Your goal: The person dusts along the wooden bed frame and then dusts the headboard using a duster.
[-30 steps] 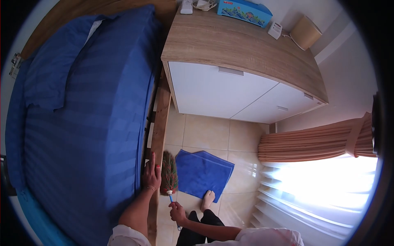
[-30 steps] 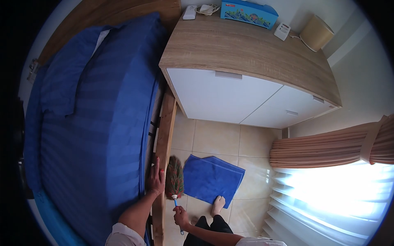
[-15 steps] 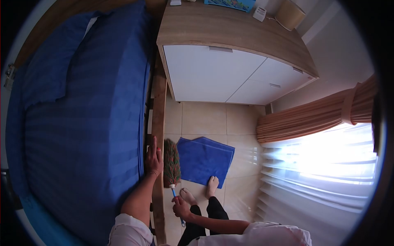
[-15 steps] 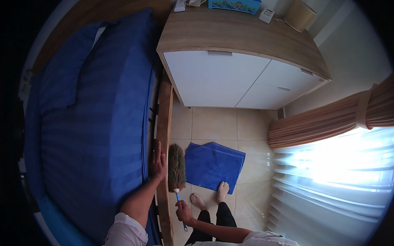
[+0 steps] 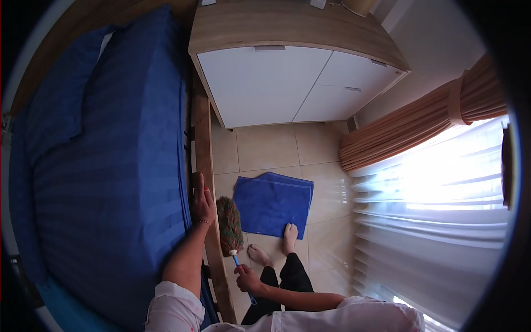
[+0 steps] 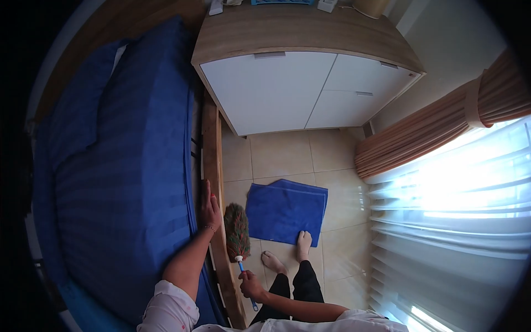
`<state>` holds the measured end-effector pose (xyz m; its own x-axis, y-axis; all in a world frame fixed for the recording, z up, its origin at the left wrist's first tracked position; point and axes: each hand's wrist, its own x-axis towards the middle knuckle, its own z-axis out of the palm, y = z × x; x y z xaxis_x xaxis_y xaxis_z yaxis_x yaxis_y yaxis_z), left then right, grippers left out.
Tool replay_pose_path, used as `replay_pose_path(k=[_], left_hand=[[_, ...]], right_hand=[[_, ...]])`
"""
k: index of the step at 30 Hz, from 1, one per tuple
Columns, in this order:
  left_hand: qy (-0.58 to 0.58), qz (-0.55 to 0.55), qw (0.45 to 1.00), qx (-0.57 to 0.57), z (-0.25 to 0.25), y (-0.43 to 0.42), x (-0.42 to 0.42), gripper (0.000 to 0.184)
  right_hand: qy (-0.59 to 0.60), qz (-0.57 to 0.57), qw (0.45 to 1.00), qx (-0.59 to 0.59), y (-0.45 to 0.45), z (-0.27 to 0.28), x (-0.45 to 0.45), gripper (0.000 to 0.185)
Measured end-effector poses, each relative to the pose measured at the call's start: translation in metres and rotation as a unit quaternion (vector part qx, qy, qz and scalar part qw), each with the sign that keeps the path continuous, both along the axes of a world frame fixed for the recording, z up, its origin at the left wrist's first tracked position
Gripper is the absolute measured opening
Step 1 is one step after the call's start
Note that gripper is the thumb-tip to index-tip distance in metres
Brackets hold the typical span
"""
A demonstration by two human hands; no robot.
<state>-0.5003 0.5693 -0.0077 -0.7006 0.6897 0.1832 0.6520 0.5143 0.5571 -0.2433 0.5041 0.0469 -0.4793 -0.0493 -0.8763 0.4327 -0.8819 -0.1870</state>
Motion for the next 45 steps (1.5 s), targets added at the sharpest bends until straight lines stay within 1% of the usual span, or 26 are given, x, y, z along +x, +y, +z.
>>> replay_pose_path(k=[1, 2, 6, 8, 9, 10, 11, 13, 15, 17, 21, 25, 26, 28, 31, 33, 34, 36, 37, 38, 40, 41, 42, 43, 44, 45], left_hand=[[0.0, 0.009, 1.0, -0.006, -0.003, 0.0, -0.001, 0.048], [0.0, 0.006, 1.0, -0.003, -0.004, 0.0, -0.002, 0.048], [-0.044, 0.016, 0.999, -0.001, 0.002, -0.001, 0.001, 0.048], [-0.058, 0.014, 0.998, 0.009, 0.002, -0.002, 0.0, 0.048], [-0.032, 0.016, 0.999, 0.004, 0.004, -0.002, 0.003, 0.049], [-0.006, 0.019, 1.0, -0.001, 0.006, -0.002, 0.005, 0.049], [-0.03, 0.026, 0.999, -0.023, 0.011, -0.002, 0.007, 0.049], [-0.053, 0.031, 0.997, -0.044, 0.01, -0.001, 0.006, 0.049], [-0.049, 0.027, 0.998, -0.021, 0.0, 0.0, 0.001, 0.048], [-0.041, 0.022, 0.999, -0.005, -0.005, 0.0, -0.001, 0.048], [-0.001, 0.016, 1.0, 0.023, -0.012, 0.001, -0.002, 0.047], [-0.014, 0.019, 1.0, 0.018, -0.008, 0.001, -0.001, 0.048], [-0.031, 0.023, 0.999, 0.009, -0.006, 0.001, -0.001, 0.048], [-0.048, 0.027, 0.998, -0.003, -0.002, -0.001, 0.001, 0.048], [-0.018, 0.013, 1.0, 0.011, 0.003, 0.001, 0.001, 0.049], [-0.031, 0.034, 0.998, -0.036, -0.001, 0.002, 0.0, 0.049], [-0.031, 0.035, 0.998, -0.038, -0.003, 0.001, 0.001, 0.049], [-0.002, 0.024, 1.0, 0.011, -0.004, 0.004, -0.001, 0.049], [0.033, 0.017, 0.998, 0.041, -0.007, 0.005, -0.002, 0.049], [0.032, 0.018, 0.998, 0.041, -0.004, 0.006, -0.001, 0.049], [-0.008, 0.04, 0.999, -0.031, 0.007, 0.006, 0.003, 0.049], [-0.008, 0.041, 0.999, -0.031, 0.006, 0.005, 0.003, 0.049], [-0.05, 0.037, 0.997, -0.037, 0.006, 0.004, 0.003, 0.049], [-0.091, 0.032, 0.994, -0.044, 0.006, 0.004, 0.001, 0.049], [-0.09, 0.033, 0.994, -0.046, 0.008, 0.005, 0.001, 0.049], [-0.088, 0.035, 0.994, -0.051, 0.009, 0.005, 0.002, 0.049]], right_hand=[[-0.01, 0.003, 0.998, -0.061, -0.001, -0.005, 0.006, 0.021], [-0.01, 0.0, 0.998, -0.059, 0.004, -0.004, 0.004, 0.021], [0.035, -0.035, 0.999, 0.019, 0.053, 0.015, -0.038, 0.019], [0.078, -0.041, 0.989, 0.123, 0.075, 0.015, -0.062, 0.019], [0.077, -0.043, 0.989, 0.122, 0.077, 0.015, -0.067, 0.019], [0.1, -0.053, 0.988, 0.109, 0.079, 0.017, -0.069, 0.02], [0.123, -0.064, 0.986, 0.096, 0.078, 0.019, -0.07, 0.02], [0.071, -0.031, 0.995, 0.056, 0.052, 0.022, -0.052, 0.021], [0.033, 0.007, 0.999, 0.009, 0.02, 0.014, -0.018, 0.021], [0.021, 0.019, 0.993, -0.111, 0.003, 0.004, 0.017, 0.021], [0.018, 0.01, 0.989, -0.146, 0.004, -0.011, 0.018, 0.021], [0.074, -0.058, 0.995, -0.019, 0.047, 0.002, -0.044, 0.017], [0.074, -0.057, 0.995, -0.021, 0.05, 0.002, -0.052, 0.017], [0.128, -0.027, 0.99, 0.056, 0.052, 0.006, -0.063, 0.018], [0.105, 0.016, 0.993, 0.051, 0.02, -0.011, -0.044, 0.018], [0.062, 0.053, 0.997, -0.016, 0.002, -0.019, -0.021, 0.018], [0.062, 0.054, 0.996, -0.018, -0.004, -0.025, -0.01, 0.018], [0.034, 0.052, 0.991, -0.121, -0.005, -0.033, 0.001, 0.019], [0.034, 0.053, 0.991, -0.121, -0.005, -0.039, 0.0, 0.019], [0.042, 0.025, 0.992, -0.112, 0.003, -0.039, -0.007, 0.019], [0.057, -0.013, 0.996, -0.071, 0.027, -0.032, -0.032, 0.018], [0.066, -0.024, 0.997, -0.037, 0.043, -0.024, -0.05, 0.018], [0.067, -0.023, 0.997, -0.038, 0.058, -0.021, -0.066, 0.018], [0.083, -0.013, 0.996, 0.008, 0.071, -0.02, -0.081, 0.019], [0.098, -0.004, 0.994, 0.053, 0.076, -0.019, -0.088, 0.019], [0.098, -0.004, 0.994, 0.05, 0.073, -0.015, -0.089, 0.019]])
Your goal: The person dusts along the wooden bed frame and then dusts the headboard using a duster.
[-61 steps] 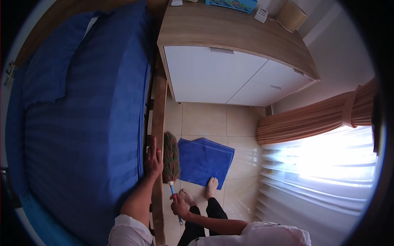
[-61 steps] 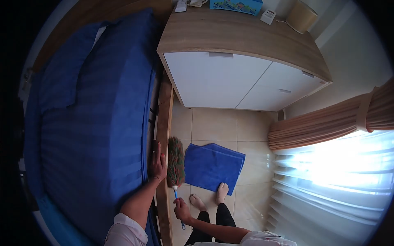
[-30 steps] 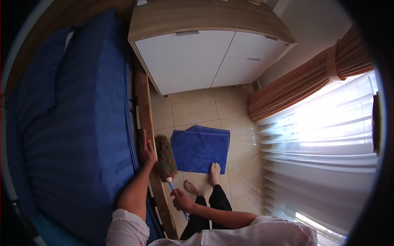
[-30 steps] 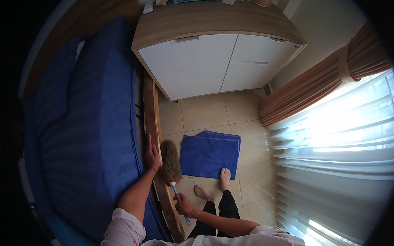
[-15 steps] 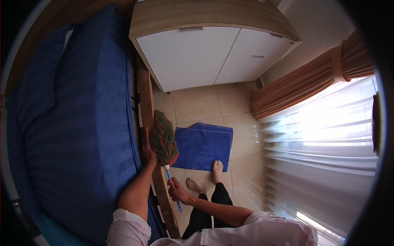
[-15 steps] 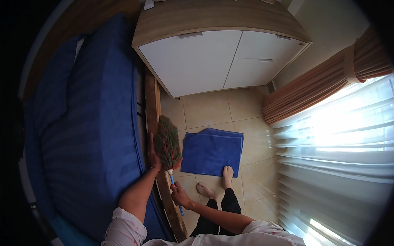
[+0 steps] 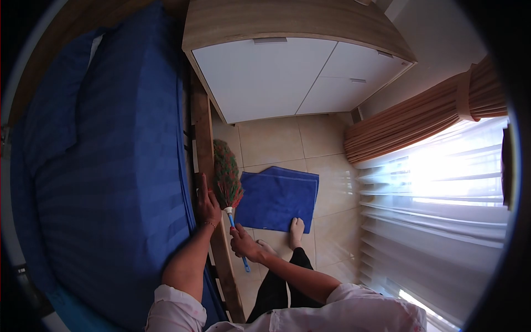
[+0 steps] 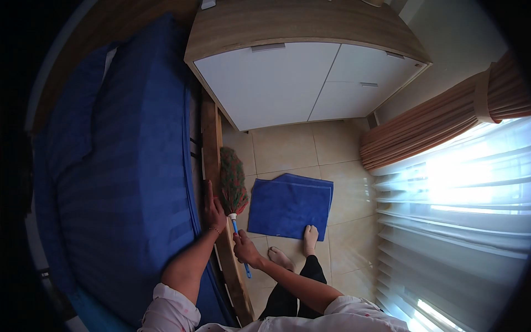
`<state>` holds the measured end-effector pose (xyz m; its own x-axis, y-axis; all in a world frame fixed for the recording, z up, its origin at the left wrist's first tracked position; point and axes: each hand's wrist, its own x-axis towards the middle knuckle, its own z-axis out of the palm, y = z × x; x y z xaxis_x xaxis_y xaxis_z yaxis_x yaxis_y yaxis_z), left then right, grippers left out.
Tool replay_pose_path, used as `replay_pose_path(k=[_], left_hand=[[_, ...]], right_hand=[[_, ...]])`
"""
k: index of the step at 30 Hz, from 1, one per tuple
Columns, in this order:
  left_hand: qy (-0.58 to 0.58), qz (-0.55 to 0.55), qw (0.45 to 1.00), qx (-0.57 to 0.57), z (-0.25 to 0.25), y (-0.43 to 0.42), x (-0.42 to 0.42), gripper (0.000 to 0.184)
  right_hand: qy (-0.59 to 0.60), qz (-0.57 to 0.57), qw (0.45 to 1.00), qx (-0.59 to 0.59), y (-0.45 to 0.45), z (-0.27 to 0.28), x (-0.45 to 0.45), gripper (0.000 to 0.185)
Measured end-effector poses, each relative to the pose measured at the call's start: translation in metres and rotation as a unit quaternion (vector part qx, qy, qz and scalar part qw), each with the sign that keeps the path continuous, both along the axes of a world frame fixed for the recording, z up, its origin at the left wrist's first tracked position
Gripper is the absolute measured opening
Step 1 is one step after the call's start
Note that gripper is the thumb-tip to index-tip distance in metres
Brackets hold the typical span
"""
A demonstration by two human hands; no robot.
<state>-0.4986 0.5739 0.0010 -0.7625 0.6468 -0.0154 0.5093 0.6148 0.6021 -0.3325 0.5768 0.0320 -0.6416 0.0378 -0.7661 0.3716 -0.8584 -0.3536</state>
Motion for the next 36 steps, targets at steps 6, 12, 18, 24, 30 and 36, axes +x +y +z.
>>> replay_pose_path(k=[6, 12, 18, 24, 30, 36], left_hand=[[0.016, -0.004, 1.0, -0.018, 0.003, 0.002, -0.002, 0.05], [0.033, 0.016, 0.999, -0.022, 0.009, 0.003, -0.001, 0.05], [0.001, 0.021, 1.0, -0.019, 0.0, 0.002, -0.004, 0.053], [0.093, 0.012, 0.996, -0.001, -0.002, 0.004, -0.003, 0.052], [0.05, 0.021, 0.999, 0.001, -0.001, 0.003, -0.003, 0.051], [0.014, 0.02, 0.999, -0.038, -0.006, 0.001, -0.005, 0.052]], right_hand=[[-0.098, 0.117, 0.988, -0.029, -0.072, -0.003, 0.055, 0.018], [-0.04, -0.005, 0.966, -0.255, -0.052, -0.019, 0.053, 0.016], [-0.003, -0.024, 1.0, 0.001, 0.037, -0.002, -0.056, 0.022], [-0.063, 0.121, 0.848, 0.512, -0.037, -0.051, 0.002, 0.019], [-0.111, 0.17, 0.971, 0.125, -0.048, -0.039, 0.036, 0.022], [-0.071, 0.034, 0.956, 0.282, 0.058, -0.021, -0.069, 0.026]])
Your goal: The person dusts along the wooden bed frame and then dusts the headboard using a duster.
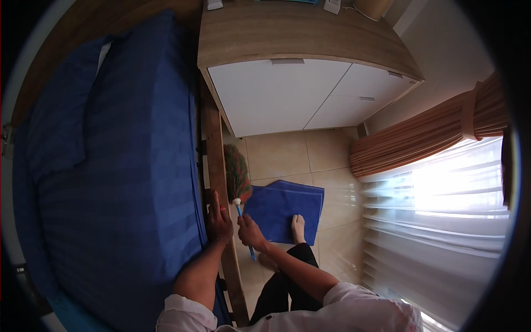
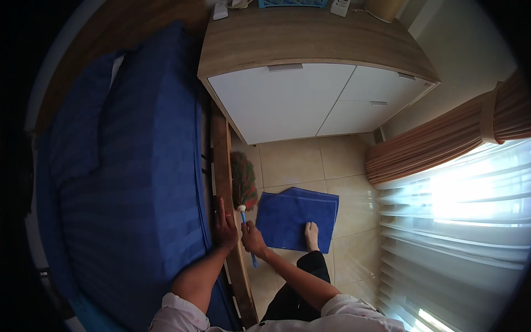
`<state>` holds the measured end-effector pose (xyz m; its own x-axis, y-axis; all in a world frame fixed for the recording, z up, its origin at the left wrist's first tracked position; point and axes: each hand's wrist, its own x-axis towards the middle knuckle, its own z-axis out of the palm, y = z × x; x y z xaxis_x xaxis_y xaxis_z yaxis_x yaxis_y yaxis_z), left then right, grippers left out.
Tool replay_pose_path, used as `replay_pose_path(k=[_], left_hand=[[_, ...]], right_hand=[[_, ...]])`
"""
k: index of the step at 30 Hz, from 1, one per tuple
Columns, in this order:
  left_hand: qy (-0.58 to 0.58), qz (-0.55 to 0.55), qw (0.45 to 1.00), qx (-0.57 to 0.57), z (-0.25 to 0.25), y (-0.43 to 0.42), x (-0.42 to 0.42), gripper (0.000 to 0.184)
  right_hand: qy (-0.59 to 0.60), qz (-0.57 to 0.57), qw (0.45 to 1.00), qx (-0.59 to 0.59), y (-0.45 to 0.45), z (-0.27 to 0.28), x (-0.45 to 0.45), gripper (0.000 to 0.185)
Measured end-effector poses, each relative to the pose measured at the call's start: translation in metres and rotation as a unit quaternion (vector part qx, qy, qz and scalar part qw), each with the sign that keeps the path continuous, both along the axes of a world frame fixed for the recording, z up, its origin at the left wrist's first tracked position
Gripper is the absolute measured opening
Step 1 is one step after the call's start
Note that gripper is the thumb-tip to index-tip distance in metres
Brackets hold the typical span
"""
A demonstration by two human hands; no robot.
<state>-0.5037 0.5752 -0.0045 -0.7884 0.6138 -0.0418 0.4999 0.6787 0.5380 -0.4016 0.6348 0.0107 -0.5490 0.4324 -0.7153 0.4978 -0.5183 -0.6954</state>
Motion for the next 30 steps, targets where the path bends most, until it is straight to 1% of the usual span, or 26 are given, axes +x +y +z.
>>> replay_pose_path(k=[2, 3, 5, 6, 8, 9, 11, 12, 14, 15, 17, 18, 19, 20, 21, 22, 23, 25, 26, 27, 28, 30], left_hand=[[0.008, 0.005, 1.0, 0.007, -0.001, 0.001, 0.001, 0.052], [0.018, 0.01, 1.0, 0.015, -0.001, 0.002, 0.001, 0.052], [0.011, 0.008, 1.0, 0.017, 0.0, 0.0, 0.001, 0.052], [0.006, 0.005, 1.0, 0.022, 0.001, 0.002, 0.0, 0.052], [0.011, -0.001, 1.0, 0.025, 0.008, 0.005, -0.001, 0.052], [0.014, -0.01, 1.0, 0.023, 0.011, 0.004, -0.001, 0.052], [0.015, -0.01, 0.999, 0.03, 0.01, 0.003, -0.002, 0.053], [0.018, -0.014, 0.999, 0.04, 0.008, 0.005, -0.004, 0.053], [0.017, -0.015, 0.998, 0.059, 0.004, 0.004, -0.005, 0.052], [0.016, -0.02, 0.997, 0.075, 0.005, 0.005, -0.005, 0.052], [0.012, -0.016, 0.998, 0.054, 0.012, 0.007, -0.006, 0.052], [0.006, -0.017, 0.999, 0.033, 0.017, 0.008, -0.006, 0.052], [0.006, -0.014, 0.999, 0.032, 0.019, 0.009, -0.006, 0.052], [-0.016, -0.012, 1.0, 0.003, 0.021, 0.008, -0.006, 0.051], [-0.038, -0.009, 0.999, -0.024, 0.022, 0.008, -0.006, 0.051], [-0.04, -0.005, 0.999, -0.023, 0.021, 0.007, -0.005, 0.051], [-0.042, -0.003, 0.999, -0.018, 0.02, 0.007, -0.005, 0.051], [-0.042, 0.007, 0.999, -0.008, 0.02, 0.01, -0.006, 0.051], [-0.034, 0.001, 0.999, 0.011, 0.021, 0.01, -0.006, 0.052], [-0.026, -0.007, 0.999, 0.028, 0.022, 0.01, -0.007, 0.052], [-0.025, -0.001, 0.999, 0.031, 0.022, 0.009, -0.007, 0.052], [-0.039, -0.004, 0.999, 0.007, 0.022, 0.009, -0.007, 0.053]], right_hand=[[0.035, -0.001, 0.984, 0.172, 0.028, -0.004, -0.024, 0.027], [0.035, 0.004, 0.984, 0.173, 0.031, -0.016, -0.027, 0.027], [0.065, -0.015, 0.943, 0.325, 0.031, -0.035, -0.025, 0.025], [0.065, -0.013, 0.943, 0.326, 0.025, -0.037, -0.017, 0.025], [-0.02, 0.068, 0.973, 0.22, 0.011, -0.037, 0.007, 0.026], [-0.02, 0.074, 0.972, 0.22, 0.009, -0.033, 0.016, 0.026], [-0.049, 0.079, 0.99, 0.11, 0.005, -0.026, 0.029, 0.025], [-0.049, 0.083, 0.989, 0.11, 0.009, -0.026, 0.026, 0.025], [-0.022, 0.055, 0.996, 0.065, 0.02, -0.027, 0.015, 0.024], [-0.021, 0.06, 0.996, 0.066, 0.03, -0.029, 0.004, 0.024], [0.054, 0.017, 0.988, 0.146, 0.059, -0.035, -0.027, 0.025], [0.055, 0.02, 0.988, 0.145, 0.077, -0.027, -0.041, 0.025], [0.044, 0.03, 0.992, 0.118, 0.095, -0.012, -0.054, 0.024], [0.032, 0.039, 0.995, 0.091, 0.106, -0.005, -0.06, 0.024], [0.031, 0.043, 0.995, 0.09, 0.1, -0.021, -0.057, 0.024], [0.051, 0.054, 0.975, 0.209, 0.087, -0.04, -0.05, 0.024], [0.072, 0.065, 0.94, 0.327, 0.076, -0.057, -0.039, 0.024], [0.053, 0.104, 0.955, 0.272, 0.057, -0.069, -0.009, 0.024], [0.004, 0.11, 0.991, 0.076, 0.062, -0.044, -0.001, 0.024], [-0.048, 0.111, 0.985, -0.122, 0.066, -0.011, 0.007, 0.024], [-0.049, 0.116, 0.985, -0.12, 0.069, -0.001, 0.009, 0.024], [-0.011, 0.099, 0.961, -0.259, 0.073, 0.007, 0.014, 0.023]])
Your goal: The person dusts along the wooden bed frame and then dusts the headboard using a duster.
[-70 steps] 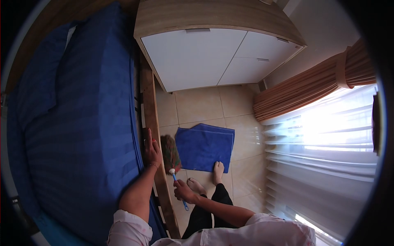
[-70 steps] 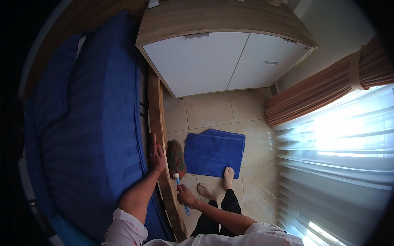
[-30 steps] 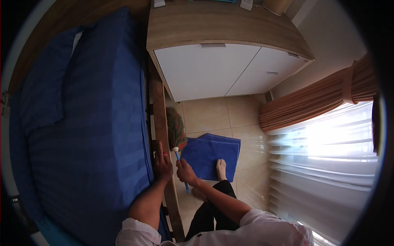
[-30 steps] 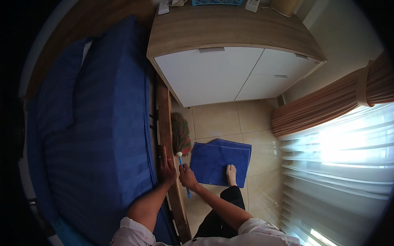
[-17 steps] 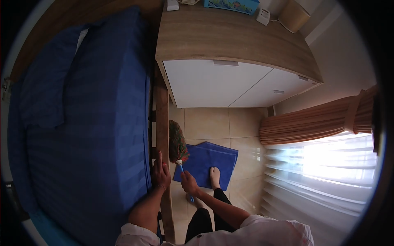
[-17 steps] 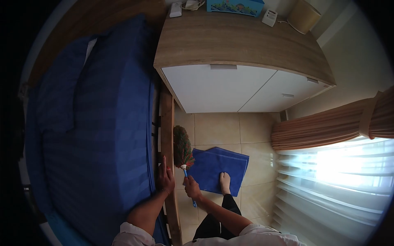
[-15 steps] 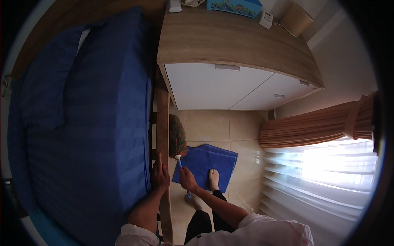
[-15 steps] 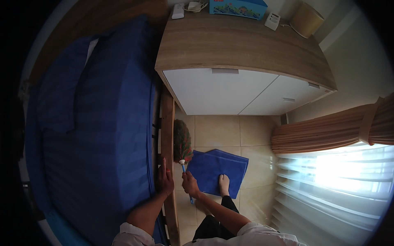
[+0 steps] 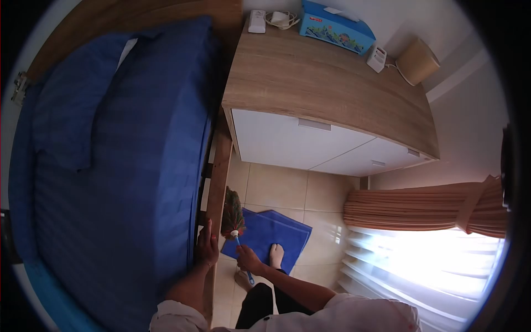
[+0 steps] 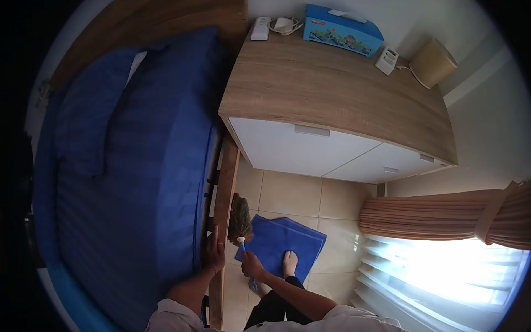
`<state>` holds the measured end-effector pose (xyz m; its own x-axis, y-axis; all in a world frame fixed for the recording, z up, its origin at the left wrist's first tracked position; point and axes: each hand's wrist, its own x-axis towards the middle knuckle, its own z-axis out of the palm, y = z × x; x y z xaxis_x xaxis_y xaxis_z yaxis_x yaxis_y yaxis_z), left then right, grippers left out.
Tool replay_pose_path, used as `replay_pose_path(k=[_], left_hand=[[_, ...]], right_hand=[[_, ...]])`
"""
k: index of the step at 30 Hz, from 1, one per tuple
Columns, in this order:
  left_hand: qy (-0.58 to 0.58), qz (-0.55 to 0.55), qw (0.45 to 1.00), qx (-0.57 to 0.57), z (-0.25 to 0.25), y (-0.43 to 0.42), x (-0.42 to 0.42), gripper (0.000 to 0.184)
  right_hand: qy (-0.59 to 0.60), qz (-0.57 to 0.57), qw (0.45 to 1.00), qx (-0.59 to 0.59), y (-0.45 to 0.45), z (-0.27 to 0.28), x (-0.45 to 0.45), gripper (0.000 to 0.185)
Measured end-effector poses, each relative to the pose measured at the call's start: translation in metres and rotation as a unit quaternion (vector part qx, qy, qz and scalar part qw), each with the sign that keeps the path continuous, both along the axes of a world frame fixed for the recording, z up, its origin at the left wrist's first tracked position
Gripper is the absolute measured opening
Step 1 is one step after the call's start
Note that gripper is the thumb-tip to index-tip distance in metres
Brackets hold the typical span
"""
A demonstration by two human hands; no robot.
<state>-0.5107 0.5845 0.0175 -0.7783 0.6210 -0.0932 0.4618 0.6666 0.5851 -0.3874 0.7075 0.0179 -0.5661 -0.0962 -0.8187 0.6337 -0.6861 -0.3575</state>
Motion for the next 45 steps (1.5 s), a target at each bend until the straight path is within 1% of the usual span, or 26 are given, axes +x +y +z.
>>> replay_pose_path(k=[1, 3, 7, 8, 9, 10, 11, 13, 15, 17, 19, 21, 23, 24, 25, 27, 29, 30, 32, 36, 38, 39, 41, 42, 44, 45], left_hand=[[0.0, 0.01, 1.0, -0.001, -0.001, 0.0, 0.003, 0.053], [-0.008, 0.006, 1.0, -0.022, 0.0, -0.001, 0.001, 0.054], [0.004, 0.016, 1.0, -0.009, 0.002, 0.001, 0.002, 0.053], [-0.017, 0.02, 0.999, -0.032, 0.0, -0.001, 0.002, 0.053], [-0.038, 0.023, 0.997, -0.055, 0.0, -0.002, 0.002, 0.054], [-0.038, 0.024, 0.997, -0.057, 0.001, -0.002, 0.002, 0.054], [-0.022, 0.017, 0.999, -0.038, 0.003, -0.001, 0.001, 0.054], [-0.007, 0.007, 1.0, -0.018, 0.004, -0.001, 0.0, 0.054], [0.013, -0.002, 1.0, 0.026, 0.002, -0.001, -0.001, 0.054], [0.022, -0.005, 0.999, 0.038, -0.004, -0.001, -0.002, 0.052], [0.031, -0.005, 0.998, 0.045, -0.004, -0.003, 0.001, 0.051], [-0.027, 0.016, 0.999, -0.006, 0.001, -0.003, 0.001, 0.05], [-0.017, 0.016, 1.0, -0.002, -0.007, -0.005, 0.002, 0.05], [-0.004, 0.017, 1.0, 0.003, -0.009, -0.005, 0.002, 0.05], [-0.004, 0.016, 1.0, 0.004, -0.009, -0.004, 0.003, 0.05], [0.001, 0.014, 1.0, 0.008, -0.006, -0.003, 0.002, 0.05], [0.005, 0.007, 1.0, 0.001, -0.003, -0.003, 0.001, 0.051], [0.006, 0.002, 1.0, -0.007, -0.002, -0.003, 0.0, 0.051], [0.006, 0.001, 1.0, 0.001, -0.001, -0.002, 0.0, 0.051], [-0.006, 0.018, 1.0, -0.005, -0.005, -0.001, 0.002, 0.052], [-0.008, 0.015, 1.0, -0.011, 0.002, 0.001, 0.002, 0.052], [-0.009, 0.012, 1.0, -0.013, 0.004, 0.002, 0.002, 0.052], [-0.002, 0.012, 1.0, -0.02, -0.001, -0.001, 0.002, 0.052], [0.005, 0.014, 1.0, -0.024, -0.002, 0.0, 0.003, 0.052], [0.012, 0.012, 1.0, -0.017, 0.001, 0.001, 0.004, 0.053], [0.019, 0.009, 1.0, -0.012, 0.002, 0.002, 0.003, 0.053]], right_hand=[[0.0, 0.01, 1.0, -0.001, 0.006, -0.002, -0.005, 0.023], [0.029, -0.065, 0.997, 0.03, 0.02, 0.0, -0.034, 0.024], [0.051, -0.086, 0.991, 0.091, 0.035, -0.005, -0.057, 0.023], [0.087, -0.079, 0.966, 0.231, 0.025, -0.023, -0.057, 0.022], [0.121, -0.07, 0.921, 0.365, 0.016, -0.028, -0.055, 0.021], [0.121, -0.07, 0.921, 0.363, 0.006, -0.03, -0.045, 0.021], [0.074, -0.07, 0.958, 0.267, -0.005, -0.021, -0.035, 0.021], [0.025, -0.072, 0.983, 0.169, -0.014, -0.007, -0.024, 0.02], [-0.021, -0.033, 0.997, 0.064, -0.009, 0.005, -0.019, 0.022], [-0.008, -0.045, 0.998, 0.037, 0.008, 0.011, -0.024, 0.022], [0.022, -0.092, 0.995, 0.01, 0.021, 0.013, -0.038, 0.022], [0.017, -0.112, 0.993, 0.026, 0.031, 0.02, -0.057, 0.022], [0.087, -0.102, 0.98, 0.148, 0.032, 0.018, -0.066, 0.022], [0.086, -0.101, 0.98, 0.148, 0.025, 0.004, -0.063, 0.022], [0.091, -0.076, 0.972, 0.202, 0.011, -0.02, -0.057, 0.021], [0.097, -0.052, 0.96, 0.256, -0.002, -0.014, -0.043, 0.02], [0.017, -0.002, 0.996, 0.085, -0.012, 0.007, -0.022, 0.02], [0.017, -0.004, 0.996, 0.085, -0.011, 0.004, -0.016, 0.02], [-0.026, -0.022, 0.987, -0.154, -0.003, 0.004, -0.008, 0.02], [-0.008, -0.089, 0.982, -0.167, 0.028, 0.02, -0.038, 0.02], [0.046, -0.116, 0.99, -0.06, 0.037, 0.033, -0.056, 0.019], [0.046, -0.118, 0.99, -0.062, 0.033, 0.032, -0.058, 0.019], [0.038, -0.104, 0.994, 0.015, 0.025, 0.033, -0.061, 0.019], [0.038, -0.105, 0.994, 0.016, 0.015, 0.025, -0.053, 0.019], [0.084, -0.04, 0.996, 0.015, -0.008, 0.011, -0.028, 0.018], [0.085, -0.04, 0.995, 0.017, -0.013, 0.009, -0.018, 0.018]])
